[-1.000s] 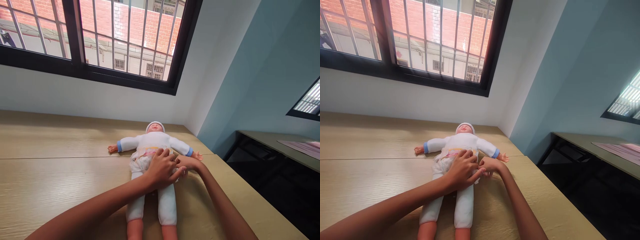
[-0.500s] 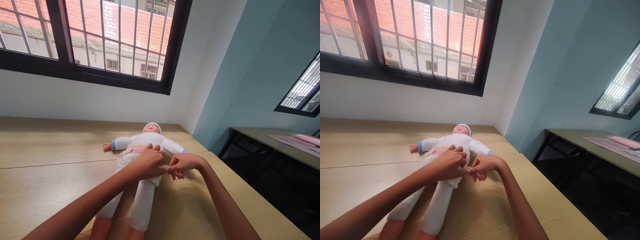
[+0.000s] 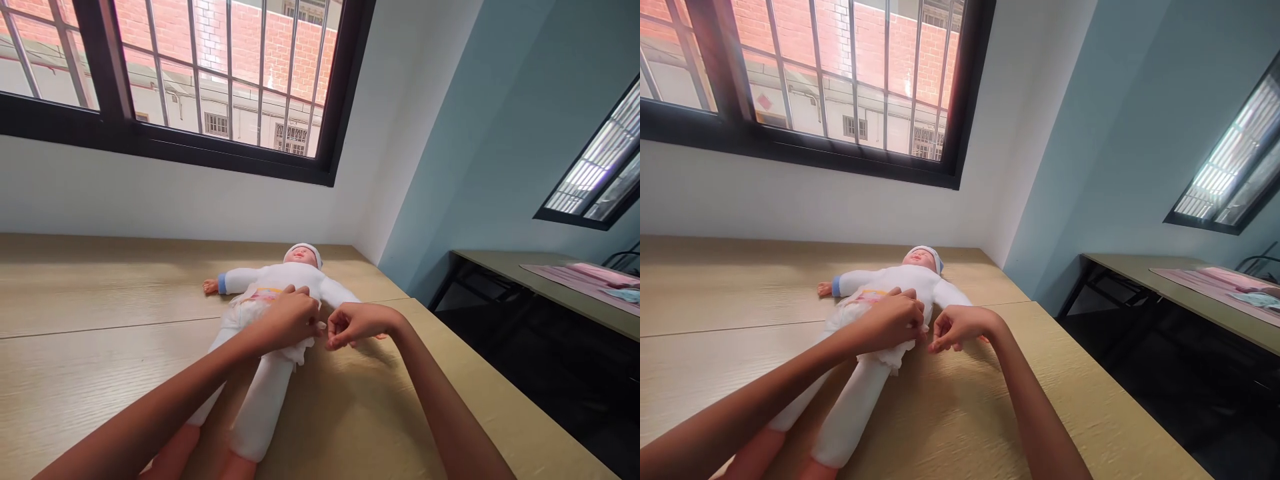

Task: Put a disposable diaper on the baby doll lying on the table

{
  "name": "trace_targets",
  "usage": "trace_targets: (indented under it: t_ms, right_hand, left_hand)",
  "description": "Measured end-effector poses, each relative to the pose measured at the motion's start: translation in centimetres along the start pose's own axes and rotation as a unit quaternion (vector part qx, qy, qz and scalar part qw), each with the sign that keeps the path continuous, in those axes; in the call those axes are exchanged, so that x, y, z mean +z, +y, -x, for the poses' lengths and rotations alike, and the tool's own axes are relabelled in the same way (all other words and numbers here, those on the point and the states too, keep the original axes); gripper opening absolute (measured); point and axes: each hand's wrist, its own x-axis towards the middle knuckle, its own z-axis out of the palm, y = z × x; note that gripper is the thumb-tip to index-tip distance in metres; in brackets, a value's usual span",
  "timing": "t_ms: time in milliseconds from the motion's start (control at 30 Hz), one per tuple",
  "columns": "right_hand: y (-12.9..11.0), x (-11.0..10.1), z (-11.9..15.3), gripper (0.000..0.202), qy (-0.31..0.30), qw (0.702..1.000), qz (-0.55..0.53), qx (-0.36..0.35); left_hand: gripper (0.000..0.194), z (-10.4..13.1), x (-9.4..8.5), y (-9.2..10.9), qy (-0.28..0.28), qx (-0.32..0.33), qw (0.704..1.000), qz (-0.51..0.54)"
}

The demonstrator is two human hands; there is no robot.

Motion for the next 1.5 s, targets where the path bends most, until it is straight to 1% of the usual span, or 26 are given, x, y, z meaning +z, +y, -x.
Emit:
trace_targets:
  t_ms: [67, 133, 200, 267, 367, 467, 633, 800, 867, 1000, 1067, 1167, 1300, 1400, 1500]
  right_hand:
    - [0.0, 0.8, -1.0, 0.031, -0.033, 0.999, -0.019, -0.010]
    - [-0.2, 2.0, -2.2, 0.027, -0.061, 0.996, -0.050, -0.031]
    - [-0.7, 3.1, -3.3, 0.026, -0.065, 0.992, -0.092, -0.055]
    - [-1.1, 3.9, -3.8, 0.026, -0.063, 0.987, -0.127, -0.073]
    - [-1.2, 4.5, -4.1, 0.032, -0.077, 0.980, -0.160, -0.089]
    - [-0.9, 4.8, -4.5, 0.038, -0.079, 0.977, -0.179, -0.087]
    - [-0.9, 5.4, -5.4, 0.029, -0.075, 0.977, -0.183, -0.083]
    - [-2.0, 4.7, -4.3, 0.018, -0.051, 0.984, -0.152, -0.079]
    - [-2.1, 4.1, -3.6, 0.016, -0.070, 0.985, -0.136, -0.081]
    - [-2.1, 2.9, -2.4, 0.016, -0.131, 0.984, -0.094, -0.080]
    - [-2.1, 2.4, -1.8, 0.016, -0.135, 0.985, -0.082, -0.067]
    - [-2.4, 2.0, -0.8, 0.018, -0.116, 0.990, -0.063, -0.049]
    - [-2.7, 1.5, 0.5, 0.020, -0.087, 0.994, -0.041, -0.042]
    - [-2.4, 0.9, 1.2, 0.020, -0.079, 0.995, -0.045, -0.044]
    - [-1.4, 0.0, 1.6, 0.022, -0.061, 0.995, -0.062, -0.057]
  left_hand:
    - [0.032, 0.1, -0.2, -0.4, 0.012, -0.013, 1.000, 0.010]
    - [0.036, 0.2, -0.5, -0.7, 0.022, -0.024, 0.999, 0.021]
    - [0.036, 0.2, -0.8, -1.1, 0.023, -0.042, 0.998, 0.035]
    - [0.028, 0.2, -1.1, -1.4, 0.008, -0.060, 0.997, 0.055]
    - [0.018, -0.1, -1.2, -2.0, -0.015, -0.072, 0.994, 0.085]
    - [0.018, -0.1, -1.3, -2.2, -0.020, -0.076, 0.991, 0.105]
    - [0.023, 0.0, -1.8, -2.4, -0.030, -0.119, 0.985, 0.121]
    - [0.023, 0.1, -2.7, -2.6, -0.042, -0.129, 0.982, 0.133]
    - [0.022, 0.1, -2.8, -2.6, -0.042, -0.127, 0.982, 0.137]
    - [0.023, 0.1, -2.7, -2.6, -0.036, -0.124, 0.982, 0.141]
    - [0.024, 0.1, -2.6, -2.5, -0.039, -0.118, 0.982, 0.144]
    - [0.025, 0.1, -2.8, -2.3, -0.043, -0.114, 0.982, 0.147]
    - [0.021, 0.3, -2.7, -2.1, -0.051, -0.114, 0.981, 0.145]
    - [0.021, 0.4, -2.4, -2.2, -0.063, -0.101, 0.982, 0.144]
    - [0.021, 0.2, -2.1, -2.5, -0.083, -0.068, 0.984, 0.144]
